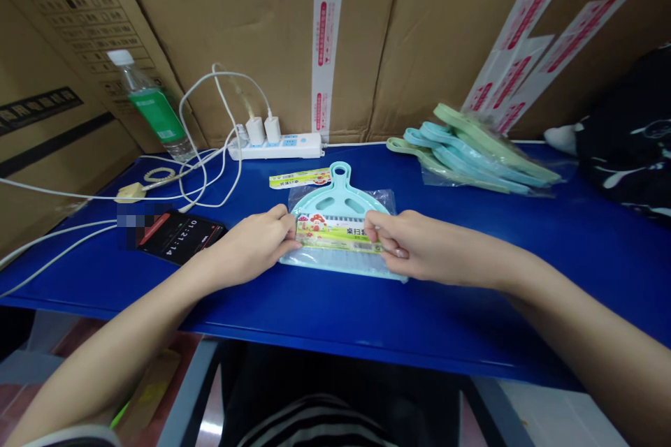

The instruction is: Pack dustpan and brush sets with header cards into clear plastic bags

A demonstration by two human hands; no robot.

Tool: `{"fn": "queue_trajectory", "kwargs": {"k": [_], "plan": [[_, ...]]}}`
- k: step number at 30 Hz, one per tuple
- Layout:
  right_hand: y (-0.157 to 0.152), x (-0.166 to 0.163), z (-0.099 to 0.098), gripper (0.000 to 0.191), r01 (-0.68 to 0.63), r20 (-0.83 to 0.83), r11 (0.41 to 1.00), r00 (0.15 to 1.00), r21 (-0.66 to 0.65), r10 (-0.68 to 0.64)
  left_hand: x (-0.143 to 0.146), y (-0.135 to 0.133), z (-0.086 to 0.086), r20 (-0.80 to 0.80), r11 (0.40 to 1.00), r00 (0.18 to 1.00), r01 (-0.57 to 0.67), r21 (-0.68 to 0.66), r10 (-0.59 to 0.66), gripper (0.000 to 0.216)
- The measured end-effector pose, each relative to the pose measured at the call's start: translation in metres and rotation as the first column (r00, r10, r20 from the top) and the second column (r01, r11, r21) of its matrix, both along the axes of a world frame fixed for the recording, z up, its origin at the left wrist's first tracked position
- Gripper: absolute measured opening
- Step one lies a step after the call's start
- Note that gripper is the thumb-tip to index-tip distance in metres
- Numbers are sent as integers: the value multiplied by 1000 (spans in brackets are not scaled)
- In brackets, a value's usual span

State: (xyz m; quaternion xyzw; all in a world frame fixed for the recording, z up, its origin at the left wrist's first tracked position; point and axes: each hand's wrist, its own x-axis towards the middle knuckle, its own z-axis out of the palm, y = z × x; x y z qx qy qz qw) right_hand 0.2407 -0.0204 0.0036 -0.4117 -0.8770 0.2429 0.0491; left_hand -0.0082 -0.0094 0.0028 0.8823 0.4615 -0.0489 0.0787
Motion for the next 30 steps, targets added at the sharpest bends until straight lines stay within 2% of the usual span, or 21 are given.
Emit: {"fn": "queue_trajectory", "kwargs": {"k": [5, 8, 14, 18, 25, 28, 30], "plan": [[0, 1, 0, 25, 11, -2, 1000, 1000, 14, -11, 2, 0, 0, 65, 999, 997, -38, 13, 37, 15], [-2, -3, 0, 23, 40, 51, 999, 998, 36, -41, 2, 0, 0, 93, 999, 995, -45, 26, 42, 14], [-12, -18, -3, 20, 172, 325, 947, 910, 272, -258, 3, 1, -4, 142, 996, 987, -79, 46, 72, 8], [-12, -15, -4, 21, 191, 339, 909, 883, 370, -323, 2, 2, -7, 173, 996, 983, -65, 58, 54, 13], [-9, -10, -3, 17, 144, 375, 908, 877, 393, -301, 3, 2, -7, 212, 996, 977, -54, 68, 39, 14], [-8, -10, 0, 13, 129, 403, 934, 876, 332, -264, 4, 2, -6, 193, 996, 981, -51, 71, 37, 14], [-6, -10, 3, 12, 168, 405, 940, 869, 296, -283, 3, 2, -5, 178, 996, 984, -43, 75, 29, 15]]}}
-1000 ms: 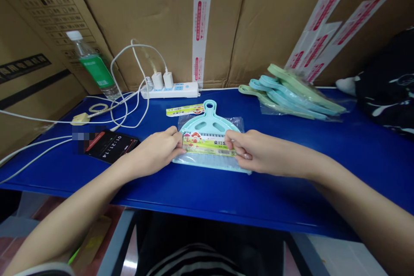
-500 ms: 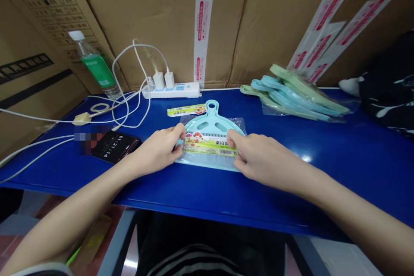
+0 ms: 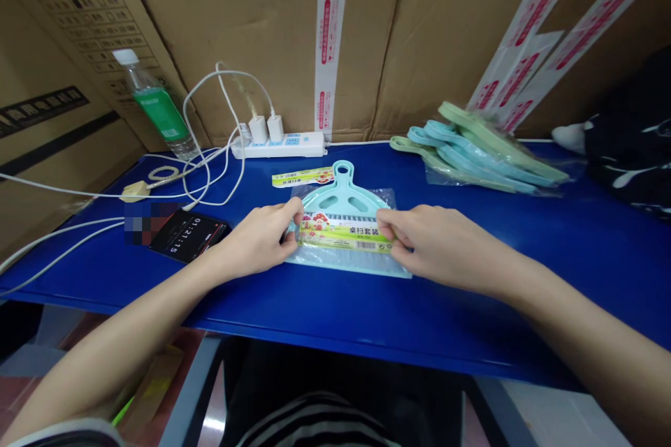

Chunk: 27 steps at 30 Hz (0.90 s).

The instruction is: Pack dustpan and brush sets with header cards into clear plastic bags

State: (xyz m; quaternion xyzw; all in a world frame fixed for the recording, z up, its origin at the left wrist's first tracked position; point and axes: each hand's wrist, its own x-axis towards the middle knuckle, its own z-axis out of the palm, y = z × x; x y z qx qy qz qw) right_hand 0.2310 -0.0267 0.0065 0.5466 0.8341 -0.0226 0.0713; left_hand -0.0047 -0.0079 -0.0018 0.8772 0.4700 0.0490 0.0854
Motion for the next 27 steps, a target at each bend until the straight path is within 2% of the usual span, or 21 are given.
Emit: {"fn": "queue_trajectory", "kwargs": {"k": [4, 6, 8, 10, 12, 13, 15, 17, 23, 25, 27], "plan": [[4, 3, 3, 12, 52, 10, 999, 999, 4, -52, 0, -1, 2, -42, 1000, 999, -7, 14, 8, 16], [5, 5, 2, 14, 6, 3, 997, 1000, 72, -7, 1, -2, 2, -72, 1000, 997, -18, 23, 20, 16], [5, 5, 1, 18, -98, -33, 973, 994, 209, 107, 3, -3, 3, -102, 999, 994, -34, 28, 37, 15], [4, 3, -3, 23, -266, -76, 898, 948, 351, 311, 5, -4, 3, -123, 998, 991, -56, 19, 58, 15], [1, -2, -8, 27, -438, -90, 785, 848, 438, 523, 6, -4, 2, -139, 997, 987, -74, 1, 74, 16], [0, -5, -12, 27, -500, -81, 734, 799, 459, 595, 7, -4, 2, -147, 997, 986, -80, -5, 78, 17], [-2, -11, -20, 27, -571, -48, 676, 747, 465, 663, 8, -4, 2, -159, 996, 984, -87, -5, 85, 19], [-3, -15, -27, 29, -591, -34, 674, 741, 443, 671, 7, -4, 2, -166, 997, 983, -83, -3, 82, 19], [-1, -15, -30, 33, -522, -88, 781, 810, 342, 580, 8, -7, 2, -236, 996, 969, -82, -18, 76, 19], [0, -14, -28, 33, -523, -87, 793, 816, 312, 572, 8, -9, 2, -285, 995, 954, -85, 45, 94, 22], [1, -13, -27, 33, -528, -96, 799, 814, 289, 572, 8, -10, 1, -305, 989, 950, -26, 143, 69, 27]]}}
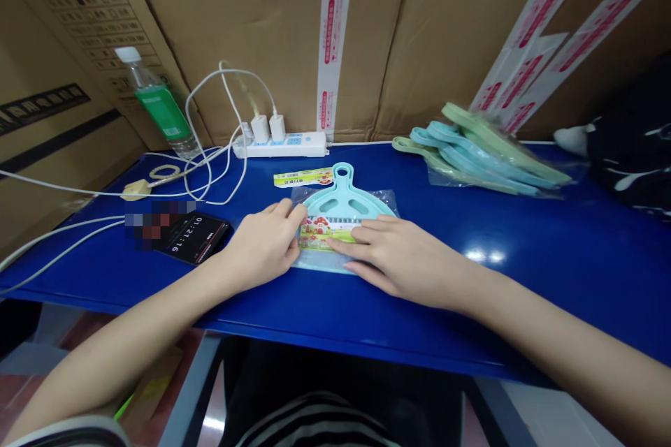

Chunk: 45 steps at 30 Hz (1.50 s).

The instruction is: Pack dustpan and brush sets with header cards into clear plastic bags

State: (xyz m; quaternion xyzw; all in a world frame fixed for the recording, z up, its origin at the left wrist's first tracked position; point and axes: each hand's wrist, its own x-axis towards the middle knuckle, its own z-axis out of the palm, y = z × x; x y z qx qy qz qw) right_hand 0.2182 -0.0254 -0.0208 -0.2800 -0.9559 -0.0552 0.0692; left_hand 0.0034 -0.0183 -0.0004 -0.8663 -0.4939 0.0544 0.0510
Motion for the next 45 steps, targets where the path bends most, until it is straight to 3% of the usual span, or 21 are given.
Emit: {"fn": "queue_trajectory", "kwargs": {"k": [2, 5, 8, 17, 24, 32, 39, 42, 45], "plan": [[1, 1, -1, 32, -8, -9, 1000, 1000, -18, 8, -1, 0, 0, -15, 987, 989, 147, 59, -147, 34], [3, 3, -4, 30, -23, -32, 999, 999, -27, 22, -4, 1, -1, -56, 922, 923, 384, 45, -382, 44], [4, 5, -4, 32, -33, -25, 999, 999, -39, 32, -5, 2, -2, -125, 889, 887, 454, 64, -444, 43], [7, 21, 13, 29, -26, 45, 995, 999, -95, 31, -3, 1, 1, -201, 887, 876, 457, 60, -438, 32], [7, 36, 23, 29, 59, 53, 974, 997, -219, -48, -9, -1, 3, -180, 875, 867, 481, 57, -465, 33], [9, 54, 40, 26, 169, 93, 895, 985, -413, -143, -20, 0, 18, -184, 905, 896, 421, 63, -404, 38], [13, 50, 41, 46, 303, 77, 721, 941, -623, -329, -21, 4, 21, -58, 962, 960, 270, -50, -273, 38], [13, 44, 37, 44, 284, 46, 731, 944, -620, -327, -19, 4, 19, 24, 968, 973, 230, -103, -229, 28], [9, 36, 31, 32, 375, 80, 756, 914, -537, -397, -17, 2, 16, 66, 971, 976, 215, -103, -209, 20]]}}
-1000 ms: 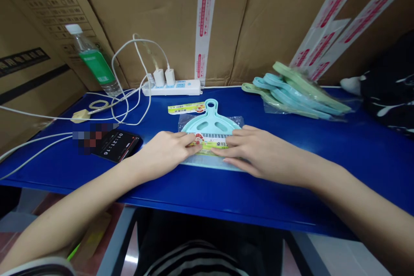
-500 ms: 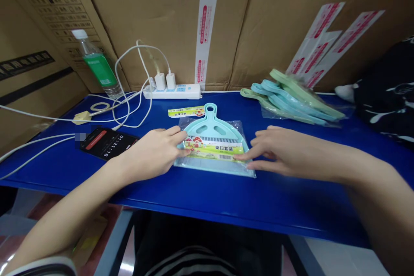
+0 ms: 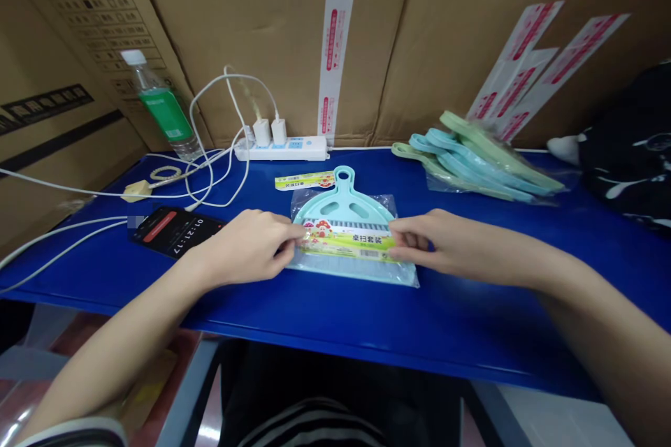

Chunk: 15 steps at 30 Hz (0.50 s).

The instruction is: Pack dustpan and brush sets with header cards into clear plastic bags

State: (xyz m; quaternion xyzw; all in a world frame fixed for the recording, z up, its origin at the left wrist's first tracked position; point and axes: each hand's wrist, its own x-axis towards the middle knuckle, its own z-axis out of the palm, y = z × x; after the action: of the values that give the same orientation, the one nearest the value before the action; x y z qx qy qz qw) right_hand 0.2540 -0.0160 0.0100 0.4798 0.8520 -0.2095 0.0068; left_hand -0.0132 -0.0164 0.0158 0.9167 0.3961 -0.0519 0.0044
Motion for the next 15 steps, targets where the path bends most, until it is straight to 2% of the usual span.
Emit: {"fn": "queue_trajectory", "kwargs": {"k": [4, 9, 15], "plan": [[-8, -10, -6, 21, 103, 122, 989, 986, 107, -116, 6, -1, -6, 34, 998, 998, -61, 14, 60, 18], [-10, -13, -6, 15, 125, 128, 978, 981, 167, -147, 11, 1, -14, -14, 982, 984, -175, 73, 176, 15], [-8, -12, -10, 16, 111, 125, 973, 983, 201, -138, 10, 5, -14, 95, 971, 967, -231, -66, 236, 16]]}}
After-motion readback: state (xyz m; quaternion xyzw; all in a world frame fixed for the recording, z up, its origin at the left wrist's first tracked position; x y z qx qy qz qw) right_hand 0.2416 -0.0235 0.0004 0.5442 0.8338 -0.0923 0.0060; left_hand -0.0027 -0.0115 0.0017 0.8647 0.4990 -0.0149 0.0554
